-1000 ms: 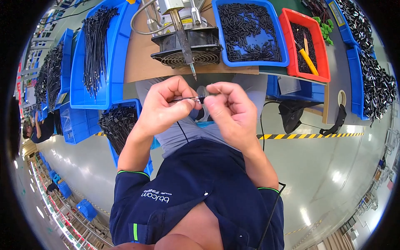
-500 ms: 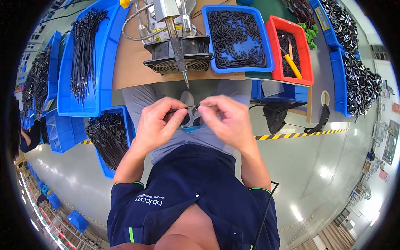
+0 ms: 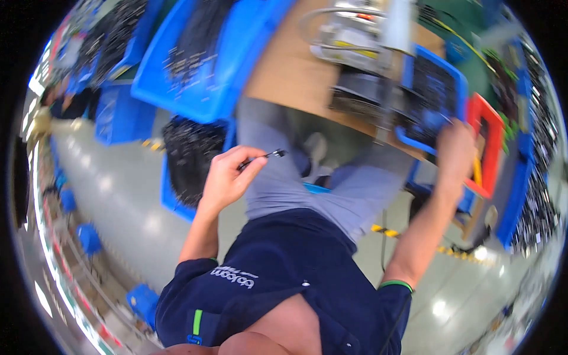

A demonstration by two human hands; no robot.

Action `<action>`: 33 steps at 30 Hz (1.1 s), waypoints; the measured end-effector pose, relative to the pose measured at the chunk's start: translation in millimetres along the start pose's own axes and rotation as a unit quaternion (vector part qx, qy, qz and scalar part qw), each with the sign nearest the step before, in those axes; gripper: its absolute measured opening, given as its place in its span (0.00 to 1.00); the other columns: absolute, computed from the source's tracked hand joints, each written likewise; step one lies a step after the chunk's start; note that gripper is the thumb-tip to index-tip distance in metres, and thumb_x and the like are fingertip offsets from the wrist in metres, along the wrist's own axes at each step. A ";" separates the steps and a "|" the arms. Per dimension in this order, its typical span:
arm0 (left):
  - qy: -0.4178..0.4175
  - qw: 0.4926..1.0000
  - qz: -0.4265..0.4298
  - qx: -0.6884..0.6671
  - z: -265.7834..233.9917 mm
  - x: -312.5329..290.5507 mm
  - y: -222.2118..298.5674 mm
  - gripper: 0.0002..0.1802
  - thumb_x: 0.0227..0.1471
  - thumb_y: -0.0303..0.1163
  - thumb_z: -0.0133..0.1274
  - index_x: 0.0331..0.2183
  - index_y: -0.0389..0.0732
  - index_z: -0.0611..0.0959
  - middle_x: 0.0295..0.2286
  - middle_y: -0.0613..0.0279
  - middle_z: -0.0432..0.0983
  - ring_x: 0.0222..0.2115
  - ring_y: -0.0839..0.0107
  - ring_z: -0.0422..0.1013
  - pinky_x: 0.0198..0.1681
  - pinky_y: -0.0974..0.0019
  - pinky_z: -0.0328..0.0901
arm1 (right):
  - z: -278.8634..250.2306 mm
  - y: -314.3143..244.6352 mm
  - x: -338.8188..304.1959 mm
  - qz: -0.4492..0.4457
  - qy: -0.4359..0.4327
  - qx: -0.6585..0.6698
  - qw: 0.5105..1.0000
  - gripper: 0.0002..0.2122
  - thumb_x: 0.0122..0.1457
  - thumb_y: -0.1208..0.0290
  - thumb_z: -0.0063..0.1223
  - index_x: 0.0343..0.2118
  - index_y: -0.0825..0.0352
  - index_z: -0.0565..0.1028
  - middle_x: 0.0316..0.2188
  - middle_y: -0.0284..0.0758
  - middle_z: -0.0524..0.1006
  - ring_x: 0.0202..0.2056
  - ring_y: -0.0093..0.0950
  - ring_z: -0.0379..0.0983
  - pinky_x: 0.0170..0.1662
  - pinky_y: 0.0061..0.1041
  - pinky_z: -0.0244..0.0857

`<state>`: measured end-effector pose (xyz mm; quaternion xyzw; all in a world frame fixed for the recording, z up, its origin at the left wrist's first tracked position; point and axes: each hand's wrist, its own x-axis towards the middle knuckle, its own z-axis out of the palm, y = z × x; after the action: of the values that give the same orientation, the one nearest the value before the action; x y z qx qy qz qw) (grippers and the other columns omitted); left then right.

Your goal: The person assembles wire harnesses by attaching connectors to wires using a crimping machine.

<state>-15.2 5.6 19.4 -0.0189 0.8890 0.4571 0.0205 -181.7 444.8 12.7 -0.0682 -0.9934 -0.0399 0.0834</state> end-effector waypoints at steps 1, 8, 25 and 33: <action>0.020 1.000 -0.008 0.018 -10.9 -3.0 -11.4 0.08 0.58 0.29 0.66 0.39 0.36 0.88 0.29 0.58 0.82 0.25 0.73 0.75 0.30 0.69 0.68 | -3.5 1.2 5.6 0.020 -0.046 -0.025 0.998 0.14 0.66 0.65 0.46 0.38 0.66 0.83 0.38 0.53 0.82 0.43 0.56 0.80 0.47 0.55 0.72; 0.294 0.935 -0.141 0.143 -94.6 -39.0 -113.2 0.10 0.59 0.33 0.64 0.40 0.38 0.90 0.34 0.55 0.86 0.33 0.67 0.81 0.39 0.65 0.73 | 2.5 22.4 22.3 -0.030 -0.091 -0.020 0.995 0.16 0.68 0.59 0.49 0.44 0.68 0.81 0.39 0.56 0.82 0.45 0.56 0.79 0.49 0.53 0.72; 0.390 0.905 0.060 0.158 -188.8 46.3 -48.4 0.11 0.63 0.32 0.61 0.45 0.39 0.90 0.36 0.62 0.87 0.33 0.79 0.77 0.39 0.73 0.72 | -22.9 0.0 -40.8 0.025 0.046 0.398 0.916 0.17 0.72 0.64 0.55 0.55 0.72 0.79 0.46 0.37 0.83 0.46 0.24 0.78 0.54 0.24 0.69; 0.151 0.940 0.100 0.290 -144.5 192.2 0.9 0.15 0.58 0.45 0.60 0.41 0.48 0.91 0.32 0.59 0.87 0.32 0.61 0.83 0.38 0.60 0.75 | -49.2 -35.9 -110.1 0.050 0.021 0.540 0.840 0.12 0.72 0.74 0.55 0.53 0.74 0.79 0.46 0.33 0.81 0.46 0.19 0.75 0.54 0.19 0.67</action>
<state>-210.0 -114.2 93.9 0.0080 0.9730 0.1707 -0.1551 -71.4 390.7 39.8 -0.0609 -0.8505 0.5061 0.1293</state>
